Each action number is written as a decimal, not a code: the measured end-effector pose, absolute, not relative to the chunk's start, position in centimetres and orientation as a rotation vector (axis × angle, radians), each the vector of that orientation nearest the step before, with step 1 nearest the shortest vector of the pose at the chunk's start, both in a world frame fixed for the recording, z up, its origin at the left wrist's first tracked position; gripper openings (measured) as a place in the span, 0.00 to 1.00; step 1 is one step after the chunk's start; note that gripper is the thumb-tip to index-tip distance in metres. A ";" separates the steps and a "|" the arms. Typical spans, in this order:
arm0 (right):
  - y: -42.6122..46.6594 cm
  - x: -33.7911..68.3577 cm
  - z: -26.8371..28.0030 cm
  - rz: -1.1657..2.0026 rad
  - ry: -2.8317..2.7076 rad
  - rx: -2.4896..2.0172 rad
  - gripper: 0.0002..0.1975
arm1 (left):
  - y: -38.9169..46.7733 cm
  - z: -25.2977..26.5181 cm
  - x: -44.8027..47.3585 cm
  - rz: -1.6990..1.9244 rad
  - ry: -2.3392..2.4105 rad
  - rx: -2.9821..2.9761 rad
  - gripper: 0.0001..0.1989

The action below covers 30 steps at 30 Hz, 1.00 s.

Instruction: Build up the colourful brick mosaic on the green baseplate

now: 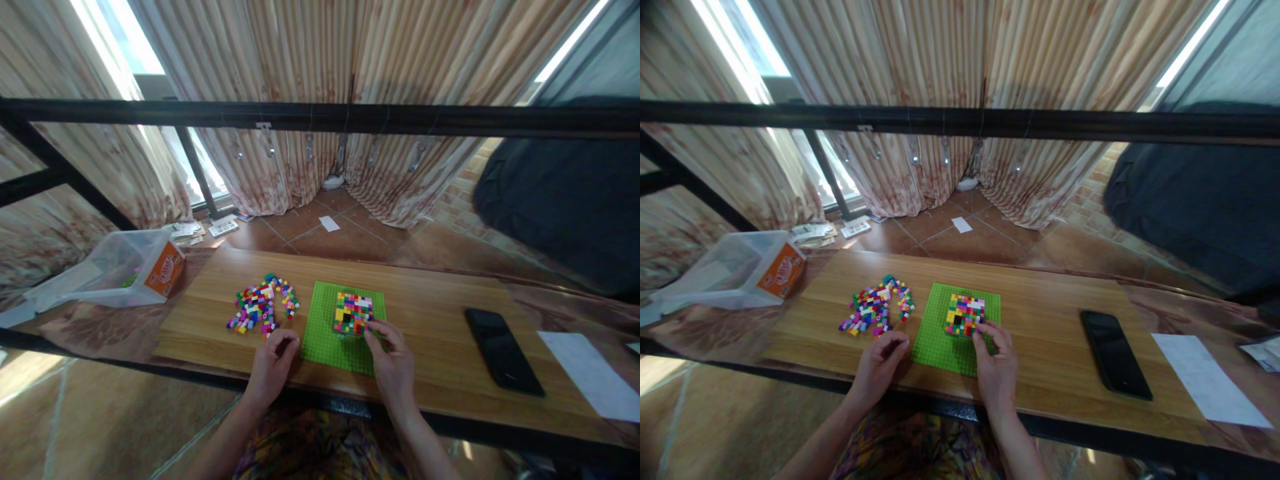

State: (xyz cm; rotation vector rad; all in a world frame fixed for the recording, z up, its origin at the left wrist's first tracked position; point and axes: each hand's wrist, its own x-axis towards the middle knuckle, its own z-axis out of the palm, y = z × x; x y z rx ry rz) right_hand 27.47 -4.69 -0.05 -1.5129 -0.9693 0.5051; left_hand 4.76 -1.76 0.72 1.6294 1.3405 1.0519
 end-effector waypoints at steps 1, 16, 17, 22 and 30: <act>-5.3 27.1 0.3 0.494 -1.001 -1.521 0.09 | -1.9 0.9 4.9 1.057 1.318 1.556 0.07; -8.9 23.7 4.3 0.965 -1.351 -1.347 0.12 | -5.0 5.3 9.2 0.861 0.890 0.791 0.18; -8.9 23.7 4.4 0.982 -1.345 -1.332 0.12 | -5.1 5.4 9.1 0.853 0.882 0.771 0.19; -9.0 23.9 4.5 1.018 -1.324 -1.320 0.11 | -5.1 5.5 9.1 0.817 0.846 0.648 0.20; -8.9 24.2 4.7 1.000 -1.267 -1.320 0.08 | -5.0 5.2 9.6 0.817 0.829 0.602 0.20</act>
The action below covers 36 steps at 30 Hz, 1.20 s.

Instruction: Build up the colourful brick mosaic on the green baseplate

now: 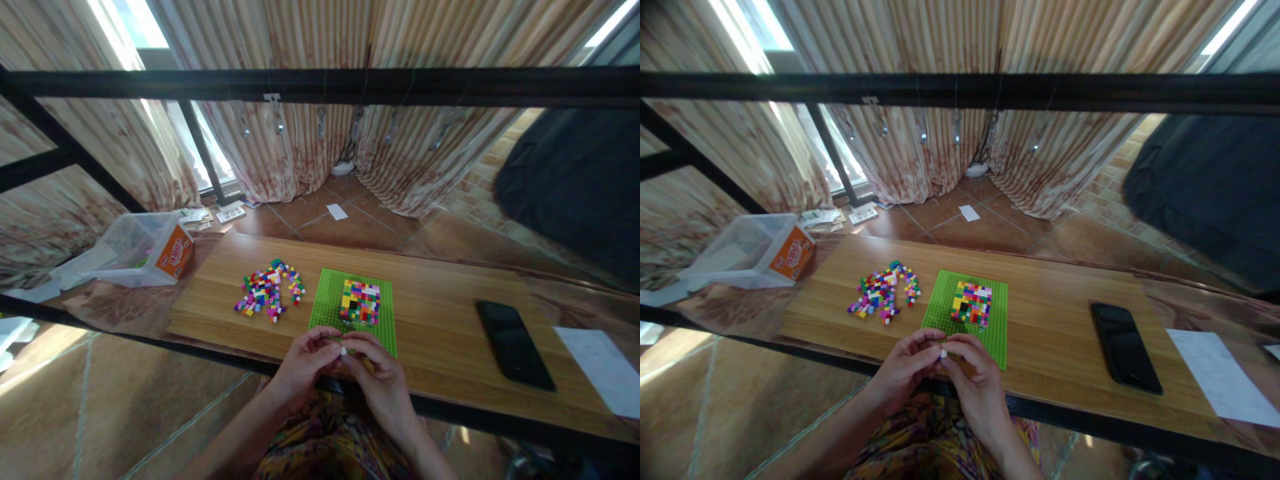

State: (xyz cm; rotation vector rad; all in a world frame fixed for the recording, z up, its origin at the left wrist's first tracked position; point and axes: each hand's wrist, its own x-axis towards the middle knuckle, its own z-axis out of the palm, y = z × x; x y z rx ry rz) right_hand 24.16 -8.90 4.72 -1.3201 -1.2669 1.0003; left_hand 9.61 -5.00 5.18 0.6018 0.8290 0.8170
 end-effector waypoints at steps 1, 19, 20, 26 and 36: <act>-8.9 24.1 4.6 0.988 -1.258 -1.318 0.08 | -5.0 5.1 9.6 0.822 0.828 0.620 0.19; -9.5 25.0 4.8 1.123 -1.156 -1.348 0.07 | -5.0 5.6 10.1 0.798 0.937 0.913 0.14; -9.5 25.1 4.7 1.119 -1.150 -1.353 0.07 | -5.0 5.6 10.3 0.802 0.943 0.952 0.13; -8.2 27.9 3.8 0.835 -1.120 -1.468 0.09 | -3.7 5.6 10.9 0.750 1.036 1.522 0.15; -3.6 31.1 2.8 0.560 -1.250 -1.582 0.11 | -2.0 4.6 13.9 0.254 1.084 2.357 0.34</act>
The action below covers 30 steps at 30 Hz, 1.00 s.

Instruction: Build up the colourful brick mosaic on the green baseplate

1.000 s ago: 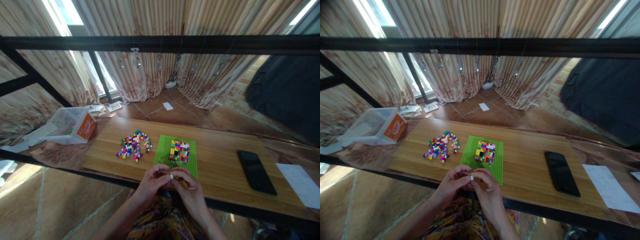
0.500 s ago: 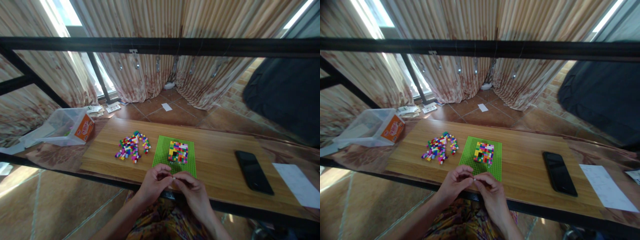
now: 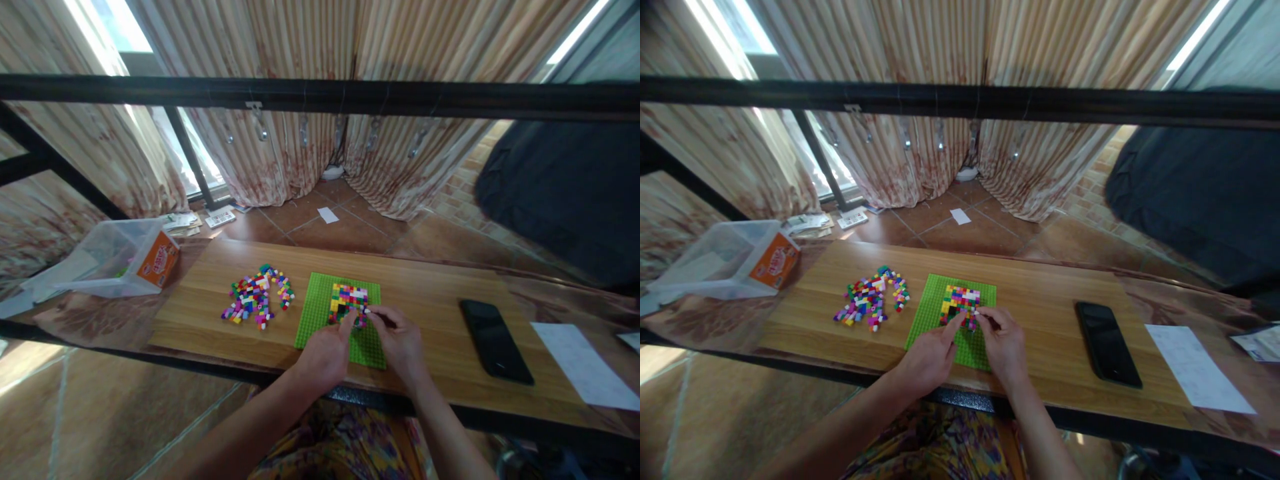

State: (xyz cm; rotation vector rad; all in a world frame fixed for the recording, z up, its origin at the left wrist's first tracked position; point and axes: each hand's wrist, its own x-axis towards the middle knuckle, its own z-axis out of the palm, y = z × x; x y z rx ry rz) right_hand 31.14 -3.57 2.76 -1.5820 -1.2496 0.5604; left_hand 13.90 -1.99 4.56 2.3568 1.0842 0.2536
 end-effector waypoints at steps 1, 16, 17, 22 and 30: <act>-3.4 31.1 2.7 0.555 -1.282 -1.578 0.11 | -2.0 4.4 14.0 0.213 1.098 2.381 0.35; -1.7 31.2 2.0 0.602 -1.309 -1.615 0.10 | -2.0 2.9 14.2 0.156 1.157 2.364 0.38; -1.6 31.3 1.9 0.618 -1.290 -1.607 0.11 | -2.1 2.9 14.2 0.152 1.157 2.366 0.38; -1.2 31.5 1.5 0.765 -1.198 -1.559 0.13 | -2.1 3.0 14.2 0.162 1.144 2.360 0.36; -1.0 31.1 1.5 0.973 -0.966 -1.529 0.15 | -2.2 2.5 14.2 0.184 1.147 2.352 0.37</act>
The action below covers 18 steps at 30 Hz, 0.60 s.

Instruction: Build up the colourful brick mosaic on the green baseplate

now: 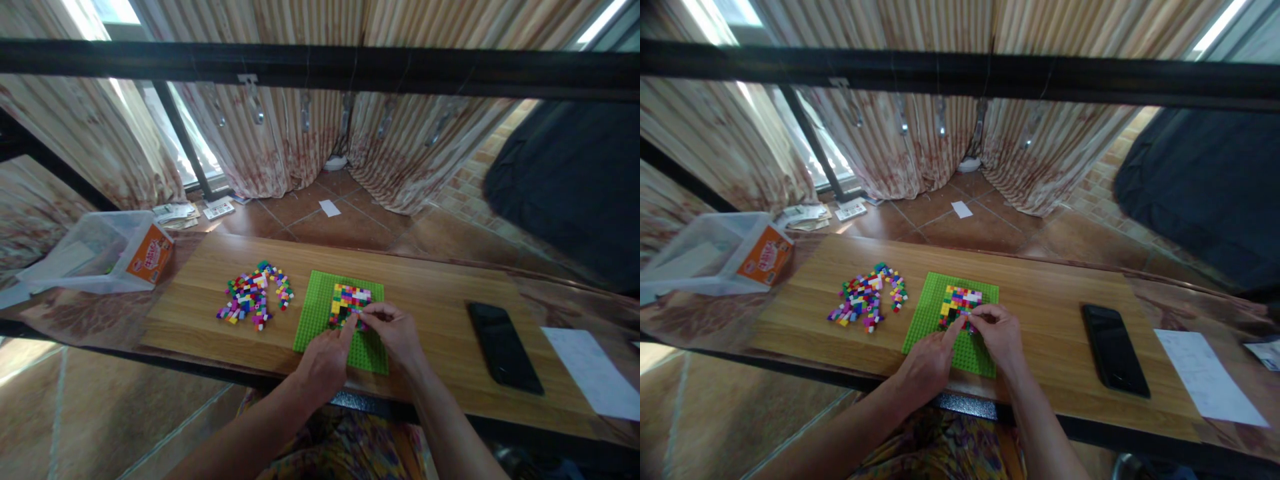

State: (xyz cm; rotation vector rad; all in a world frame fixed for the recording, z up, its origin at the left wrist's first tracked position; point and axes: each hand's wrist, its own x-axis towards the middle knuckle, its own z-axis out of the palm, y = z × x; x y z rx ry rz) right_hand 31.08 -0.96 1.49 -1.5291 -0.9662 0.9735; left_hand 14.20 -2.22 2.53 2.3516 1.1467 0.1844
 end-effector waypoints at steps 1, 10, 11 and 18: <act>-0.9 31.1 1.4 0.962 -0.968 -1.532 0.14 | -2.2 2.5 14.2 0.188 1.149 2.345 0.37; -3.2 30.2 1.8 0.644 -1.138 -1.616 0.11 | -2.7 3.8 12.7 0.527 1.147 2.015 0.26; -3.9 29.8 2.1 0.611 -1.159 -1.629 0.11 | -2.8 3.8 12.5 0.563 1.151 1.938 0.26; -8.6 26.2 3.1 0.804 -1.339 -1.566 0.09 | -3.8 2.1 11.9 0.726 1.125 1.403 0.22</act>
